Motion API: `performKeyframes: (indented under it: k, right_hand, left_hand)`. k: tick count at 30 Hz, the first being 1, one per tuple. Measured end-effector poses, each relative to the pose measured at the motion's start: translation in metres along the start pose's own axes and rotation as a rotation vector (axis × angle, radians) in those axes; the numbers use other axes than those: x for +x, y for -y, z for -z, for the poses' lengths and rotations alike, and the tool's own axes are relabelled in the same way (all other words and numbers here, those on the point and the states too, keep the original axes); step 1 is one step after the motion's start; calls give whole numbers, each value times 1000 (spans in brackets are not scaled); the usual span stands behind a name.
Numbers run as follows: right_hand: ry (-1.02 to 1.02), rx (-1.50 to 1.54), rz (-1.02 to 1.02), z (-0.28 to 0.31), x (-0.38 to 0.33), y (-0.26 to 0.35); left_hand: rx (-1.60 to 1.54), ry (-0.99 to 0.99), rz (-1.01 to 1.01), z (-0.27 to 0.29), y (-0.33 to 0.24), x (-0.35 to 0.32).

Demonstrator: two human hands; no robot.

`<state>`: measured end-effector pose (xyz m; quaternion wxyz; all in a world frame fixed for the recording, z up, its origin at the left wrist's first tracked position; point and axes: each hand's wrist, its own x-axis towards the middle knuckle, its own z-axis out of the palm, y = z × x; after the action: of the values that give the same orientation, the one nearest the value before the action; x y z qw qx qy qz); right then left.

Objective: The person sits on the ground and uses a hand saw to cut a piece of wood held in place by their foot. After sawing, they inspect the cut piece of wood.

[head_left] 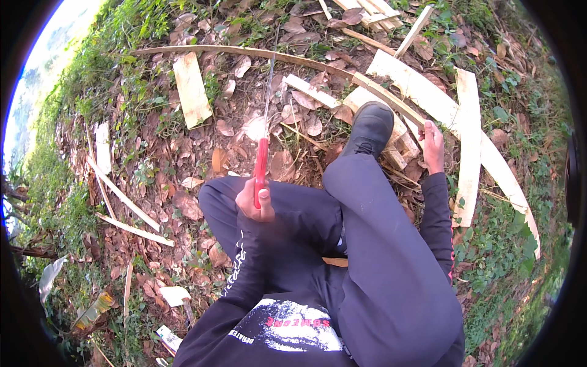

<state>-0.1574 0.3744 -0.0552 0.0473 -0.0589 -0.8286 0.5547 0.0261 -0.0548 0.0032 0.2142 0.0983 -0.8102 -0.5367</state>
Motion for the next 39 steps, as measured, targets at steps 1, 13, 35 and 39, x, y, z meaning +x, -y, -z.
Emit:
performKeyframes:
  k: [1, 13, 35, 39]
  right_hand:
    - [1, 12, -33, 2, -3, 5]
    - [10, 614, -59, 24, -33, 67]
    - [57, -175, 76, -31, 6, -30]
    - [57, -254, 119, -32, 0, -18]
  left_hand:
    - [89, 12, -27, -6, 8, -2]
    - [470, 228, -1, -61, 64, 6]
    - [-502, 146, 308, -16, -4, 0]
    - [-622, 234, 270, -22, -22, 6]
